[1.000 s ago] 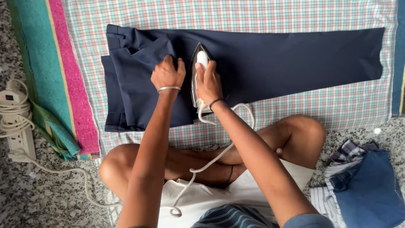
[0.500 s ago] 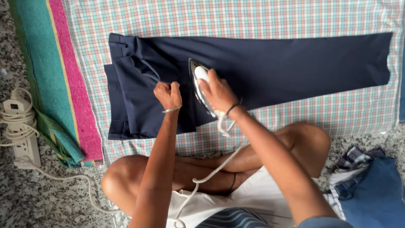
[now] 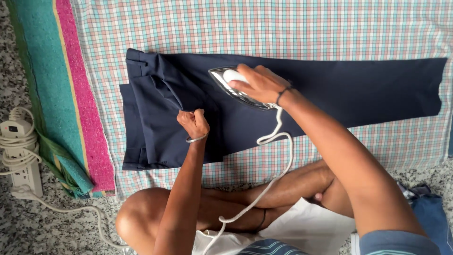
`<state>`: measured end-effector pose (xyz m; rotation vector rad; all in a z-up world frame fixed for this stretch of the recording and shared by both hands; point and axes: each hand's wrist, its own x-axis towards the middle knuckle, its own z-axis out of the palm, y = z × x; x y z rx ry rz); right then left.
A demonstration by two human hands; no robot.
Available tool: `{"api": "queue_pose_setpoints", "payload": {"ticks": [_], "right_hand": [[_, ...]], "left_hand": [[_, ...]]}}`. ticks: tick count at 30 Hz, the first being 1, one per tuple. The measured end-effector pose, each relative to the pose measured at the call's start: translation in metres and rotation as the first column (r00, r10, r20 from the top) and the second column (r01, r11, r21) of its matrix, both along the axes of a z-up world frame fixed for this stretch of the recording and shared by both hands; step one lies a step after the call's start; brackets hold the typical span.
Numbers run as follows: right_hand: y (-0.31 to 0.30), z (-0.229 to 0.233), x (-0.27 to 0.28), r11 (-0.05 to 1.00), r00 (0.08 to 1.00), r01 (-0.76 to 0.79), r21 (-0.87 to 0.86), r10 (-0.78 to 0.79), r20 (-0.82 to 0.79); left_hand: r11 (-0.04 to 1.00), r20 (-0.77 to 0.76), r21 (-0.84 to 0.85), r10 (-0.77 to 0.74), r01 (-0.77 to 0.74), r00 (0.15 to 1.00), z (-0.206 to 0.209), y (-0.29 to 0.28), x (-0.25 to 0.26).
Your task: The recorder is sitting on the floor and ironing a pair of dark navy trousers on a cloth-covered surface.
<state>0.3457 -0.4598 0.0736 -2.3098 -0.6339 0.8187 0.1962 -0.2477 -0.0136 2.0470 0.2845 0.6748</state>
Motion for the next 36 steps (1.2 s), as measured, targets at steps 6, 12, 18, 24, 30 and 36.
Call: {"api": "queue_pose_setpoints", "payload": {"ticks": [6,12,18,24,30,36], "right_hand": [[0.061,0.006,0.023,0.992,0.992,-0.116,0.058,0.119,-0.04],[0.09,0.004,0.034,0.982,0.984,-0.172,0.081,0.175,-0.027],[0.097,0.011,0.038,0.981,0.982,-0.186,0.06,0.188,-0.024],[0.1,0.006,0.041,0.979,0.977,-0.202,0.006,0.202,-0.066],[0.118,0.012,0.05,0.965,0.965,-0.262,-0.025,0.262,-0.024],[0.148,0.012,0.065,0.931,0.93,-0.364,-0.016,0.364,0.053]], "left_hand": [[0.989,0.015,0.139,-0.053,0.05,0.999,-0.006,0.003,-0.002],[0.985,-0.256,0.154,-0.034,0.075,0.966,0.052,0.028,0.025],[0.484,-0.39,0.666,-0.423,0.568,0.818,0.141,0.11,0.108],[0.24,-0.428,0.803,-0.404,0.545,0.808,0.099,0.161,0.082],[0.16,-0.358,0.85,-0.523,0.502,0.774,0.092,0.153,0.018],[0.277,-0.28,0.863,-0.434,0.422,0.857,0.068,0.151,0.002]]}}
